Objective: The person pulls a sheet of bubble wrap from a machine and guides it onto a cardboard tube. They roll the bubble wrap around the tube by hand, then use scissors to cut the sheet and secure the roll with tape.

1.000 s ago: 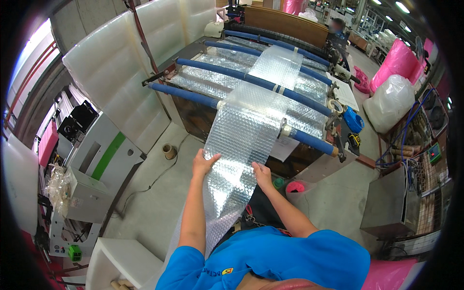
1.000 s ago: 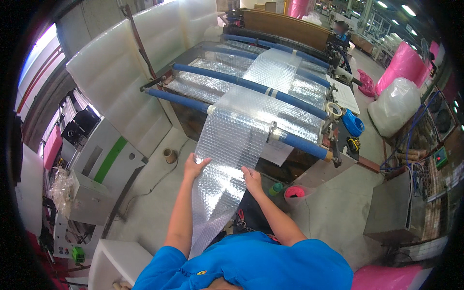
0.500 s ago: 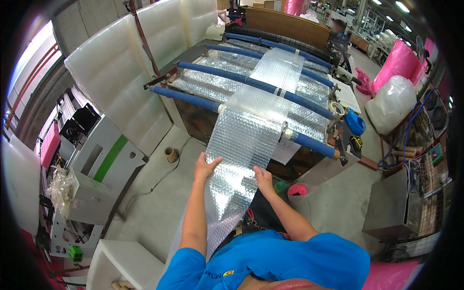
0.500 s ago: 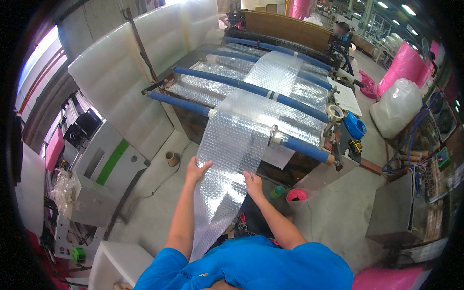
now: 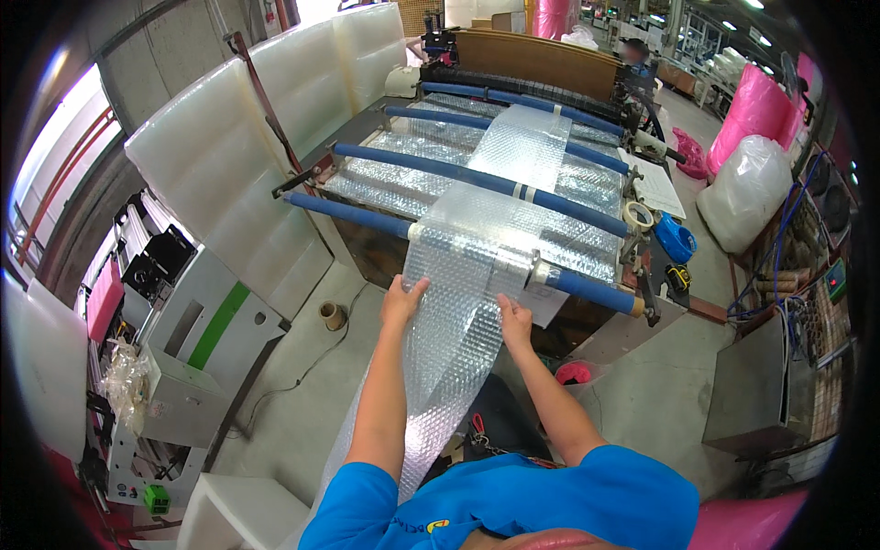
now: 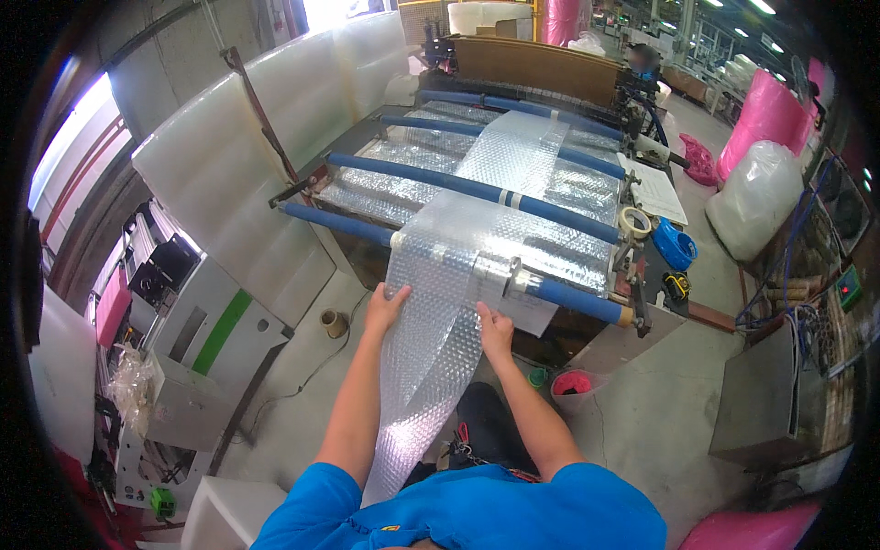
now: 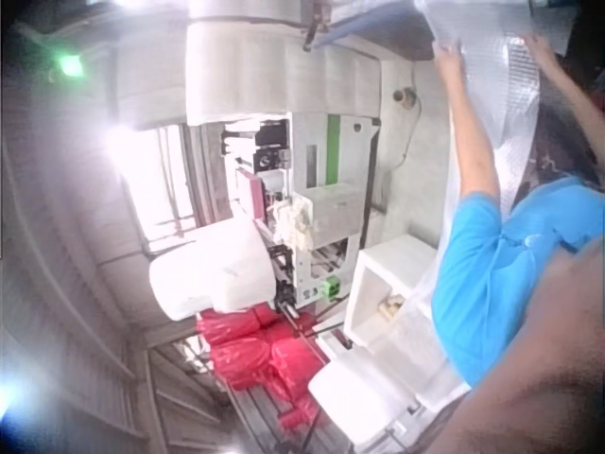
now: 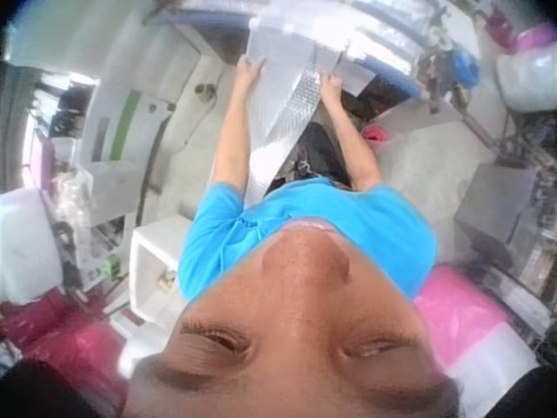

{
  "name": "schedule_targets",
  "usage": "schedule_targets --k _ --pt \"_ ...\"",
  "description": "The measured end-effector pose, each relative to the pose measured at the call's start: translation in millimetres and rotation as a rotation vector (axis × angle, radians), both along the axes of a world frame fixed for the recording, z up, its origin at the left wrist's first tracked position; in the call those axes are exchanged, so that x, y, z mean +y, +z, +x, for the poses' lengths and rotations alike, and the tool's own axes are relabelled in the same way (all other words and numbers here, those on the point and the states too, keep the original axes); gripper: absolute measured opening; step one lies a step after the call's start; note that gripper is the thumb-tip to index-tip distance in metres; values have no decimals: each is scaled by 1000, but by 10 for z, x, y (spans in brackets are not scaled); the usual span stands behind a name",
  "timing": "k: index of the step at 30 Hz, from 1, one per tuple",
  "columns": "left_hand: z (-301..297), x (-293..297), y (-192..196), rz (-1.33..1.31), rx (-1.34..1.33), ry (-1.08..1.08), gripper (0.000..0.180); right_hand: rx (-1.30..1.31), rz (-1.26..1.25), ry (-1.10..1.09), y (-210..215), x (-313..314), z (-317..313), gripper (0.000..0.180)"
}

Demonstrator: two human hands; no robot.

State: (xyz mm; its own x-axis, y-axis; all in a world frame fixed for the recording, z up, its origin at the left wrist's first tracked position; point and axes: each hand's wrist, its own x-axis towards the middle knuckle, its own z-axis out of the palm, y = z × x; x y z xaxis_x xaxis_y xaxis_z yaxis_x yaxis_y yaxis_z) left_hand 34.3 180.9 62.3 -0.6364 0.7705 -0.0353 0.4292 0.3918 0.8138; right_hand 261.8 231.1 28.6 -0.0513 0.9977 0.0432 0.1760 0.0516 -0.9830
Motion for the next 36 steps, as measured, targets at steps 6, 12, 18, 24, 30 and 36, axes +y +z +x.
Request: schedule_targets --k 6,12,18,24,30,36 --pt "-76 216 259 22 -33 -40 68 368 -38 -5 223 98 -126 38" --pt "-98 -159 7 -36 -74 -103 74 160 -44 1 57 -311 -145 34" --pt "92 -758 -16 -44 -89 2 66 -6 -166 84 -305 -814 -63 31" --pt "-15 -1053 530 155 28 44 46 210 -260 290 267 -1139 -39 29" --pt "-110 -1052 467 170 -21 16 37 264 -237 272 428 -1235 -106 32" --pt "-21 -795 -337 4 20 67 53 -50 -113 250 -472 -766 37 40"
